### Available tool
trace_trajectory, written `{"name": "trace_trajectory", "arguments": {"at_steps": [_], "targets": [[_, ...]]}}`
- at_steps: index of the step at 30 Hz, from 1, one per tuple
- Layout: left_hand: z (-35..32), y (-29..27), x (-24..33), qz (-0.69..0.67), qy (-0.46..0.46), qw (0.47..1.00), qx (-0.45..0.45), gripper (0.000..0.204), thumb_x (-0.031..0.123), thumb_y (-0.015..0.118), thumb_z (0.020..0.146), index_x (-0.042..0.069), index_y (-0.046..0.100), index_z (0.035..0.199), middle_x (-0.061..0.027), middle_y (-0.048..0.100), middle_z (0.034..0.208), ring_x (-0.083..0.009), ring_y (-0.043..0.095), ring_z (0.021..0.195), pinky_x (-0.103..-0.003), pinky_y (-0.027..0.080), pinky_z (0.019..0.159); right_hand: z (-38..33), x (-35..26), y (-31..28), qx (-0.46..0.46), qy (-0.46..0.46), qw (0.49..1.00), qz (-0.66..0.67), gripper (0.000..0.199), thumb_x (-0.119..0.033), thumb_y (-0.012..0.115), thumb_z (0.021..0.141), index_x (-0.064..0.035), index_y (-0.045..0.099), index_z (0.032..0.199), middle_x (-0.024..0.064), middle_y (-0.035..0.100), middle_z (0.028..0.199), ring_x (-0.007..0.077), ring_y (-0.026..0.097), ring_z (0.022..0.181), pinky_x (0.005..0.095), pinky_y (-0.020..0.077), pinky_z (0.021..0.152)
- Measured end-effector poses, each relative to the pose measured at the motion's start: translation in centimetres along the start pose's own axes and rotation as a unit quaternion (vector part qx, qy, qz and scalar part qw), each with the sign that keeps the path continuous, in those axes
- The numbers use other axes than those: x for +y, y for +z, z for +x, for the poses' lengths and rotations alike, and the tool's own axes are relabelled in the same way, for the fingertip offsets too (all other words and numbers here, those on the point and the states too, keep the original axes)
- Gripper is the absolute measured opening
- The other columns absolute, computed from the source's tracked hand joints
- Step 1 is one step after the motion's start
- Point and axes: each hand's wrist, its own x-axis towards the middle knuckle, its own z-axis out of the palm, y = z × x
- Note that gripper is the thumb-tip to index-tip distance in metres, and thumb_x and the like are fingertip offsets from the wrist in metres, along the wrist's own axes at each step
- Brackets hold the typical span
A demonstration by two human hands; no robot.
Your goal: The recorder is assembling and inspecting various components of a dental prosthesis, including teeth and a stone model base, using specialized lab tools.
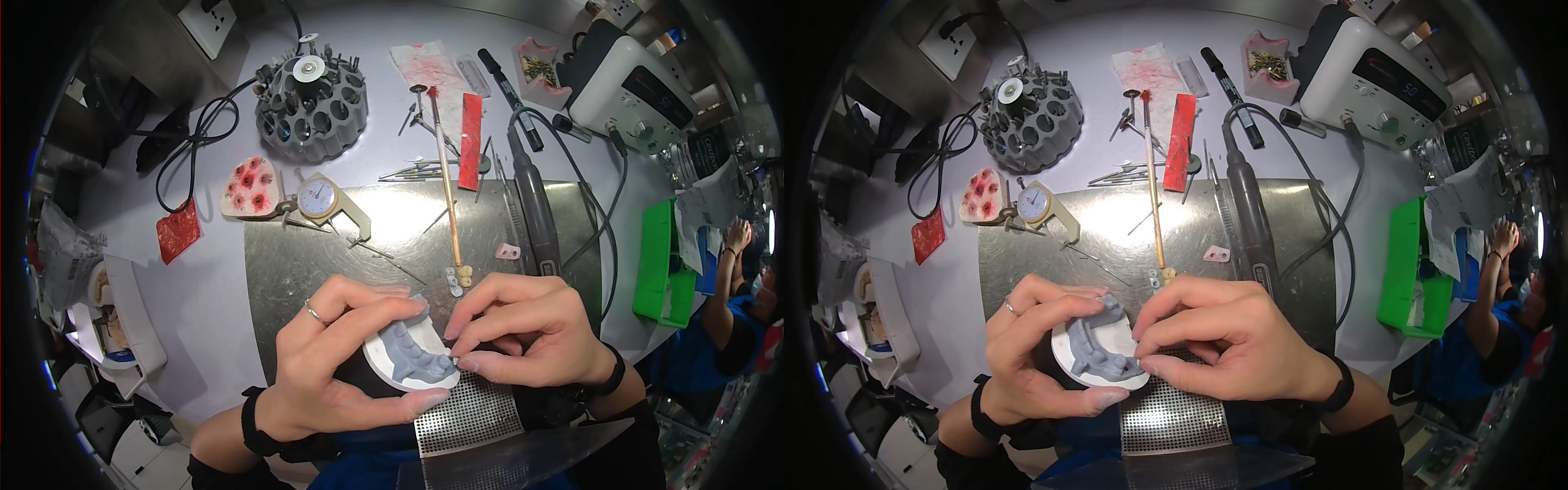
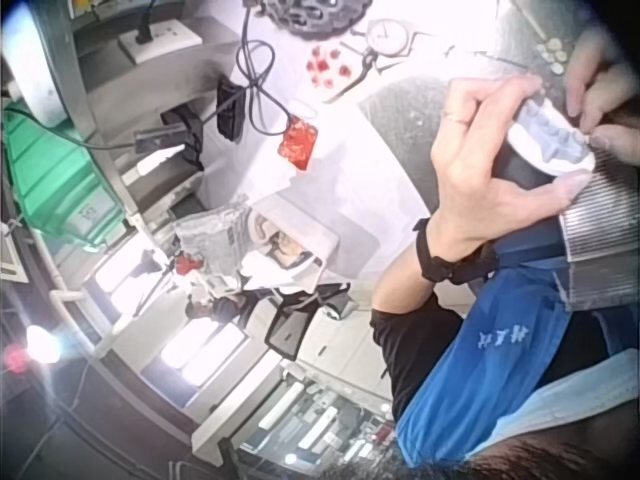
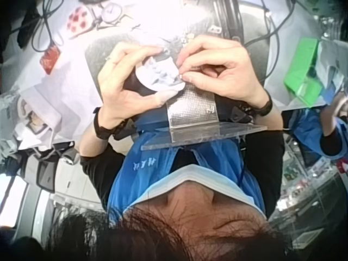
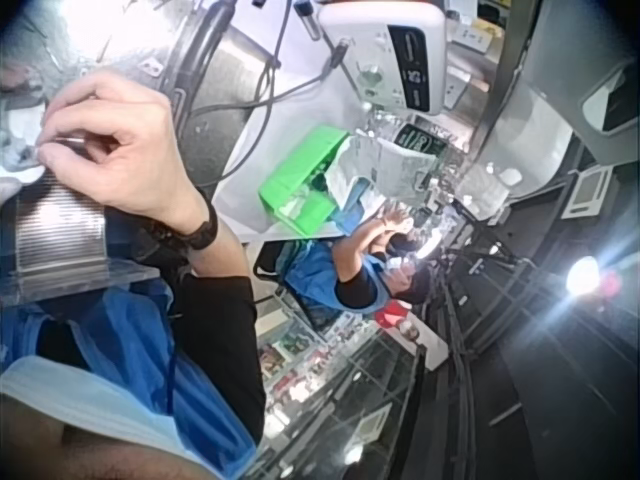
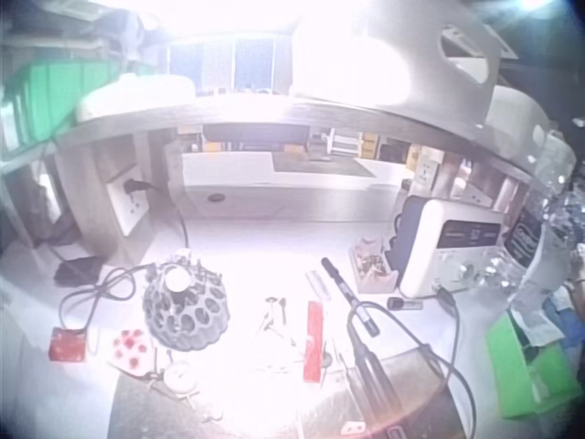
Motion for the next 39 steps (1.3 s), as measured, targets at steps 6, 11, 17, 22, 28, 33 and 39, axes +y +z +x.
{"name": "trace_trajectory", "arguments": {"at_steps": [6,11,17,22,28,33,39], "targets": [[-0.1,0.3,-0.2,0.001,0.012,1.0,0.012,0.066,0.024,0.101,0.063,-0.004,0.074,0.116,-0.0173,0.07,0.106,-0.0246,0.073,0.097,-0.033,0.06,0.083,0.0,0.0,0.2,0.008,-0.033,0.998,-0.048,0.013,-0.001,0.081,0.084,-0.0032,0.079,0.097,0.005,0.071,0.103,0.0055,0.052,0.058,0.0221,0.0406,0.05],[-0.2,0.3,-0.1,-0.012,0.007,1.0,0.005,0.066,0.025,0.102,0.063,-0.004,0.073,0.115,-0.0172,0.07,0.106,-0.0244,0.072,0.096,-0.032,0.06,0.081,0.2,-0.1,-0.3,-0.001,-0.15,0.979,-0.137,0.016,-0.004,0.085,0.08,-0.0042,0.083,0.095,0.0119,0.073,0.104,0.0148,0.067,0.073,0.0233,0.0501,0.06],[-0.4,0.1,-0.3,0.012,-0.013,1.0,-0.021,0.072,0.026,0.102,0.059,-0.005,0.069,0.115,-0.0149,0.064,0.105,-0.0299,0.072,0.101,-0.039,0.06,0.092,-0.1,-0.5,-2.1,0.091,-0.082,0.971,-0.205,0.02,0.0,0.081,0.083,-0.0033,0.079,0.102,0.0093,0.073,0.099,0.0195,0.069,0.072,0.029,0.0538,0.062],[-0.4,0.5,-0.2,0.013,-0.002,1.0,0.003,0.066,0.023,0.1,0.062,-0.003,0.069,0.115,-0.0145,0.065,0.104,-0.0255,0.07,0.095,-0.034,0.058,0.083,0.2,0.2,-2.1,0.13,-0.078,0.94,-0.305,0.017,0.002,0.079,0.083,-0.003,0.078,0.099,0.0083,0.072,0.093,0.0222,0.071,0.073,0.0305,0.055,0.062],[-0.4,0.5,0.0,0.008,-0.013,0.999,0.034,0.063,0.02,0.099,0.063,-0.002,0.071,0.115,-0.0152,0.067,0.105,-0.0215,0.067,0.09,-0.029,0.056,0.076,-0.7,-0.5,-2.9,0.01,-0.073,0.924,-0.376,0.014,-0.013,0.08,0.084,-0.0068,0.074,0.095,0.0038,0.069,0.09,0.0234,0.071,0.076,0.0337,0.0551,0.063],[-0.1,1.0,-0.2,0.003,-0.001,1.0,0.022,0.064,0.02,0.099,0.062,-0.002,0.071,0.115,-0.0166,0.069,0.107,-0.0227,0.067,0.092,-0.03,0.056,0.078,-1.4,-0.6,-3.1,-0.034,-0.053,0.907,-0.416,0.012,-0.015,0.078,0.083,-0.0085,0.07,0.089,0.0031,0.064,0.086,0.0233,0.069,0.075,0.0361,0.0539,0.061],[-1.2,0.7,-0.6,0.003,-0.037,0.999,0.027,0.066,0.021,0.097,0.064,-0.001,0.066,0.118,-0.0156,0.066,0.108,-0.026,0.068,0.1,-0.035,0.056,0.086,-1.4,0.5,-2.1,-0.019,-0.061,0.884,-0.464,0.011,-0.01,0.075,0.083,-0.0073,0.07,0.092,0.0027,0.066,0.091,0.0213,0.071,0.078,0.0343,0.0557,0.063]]}}
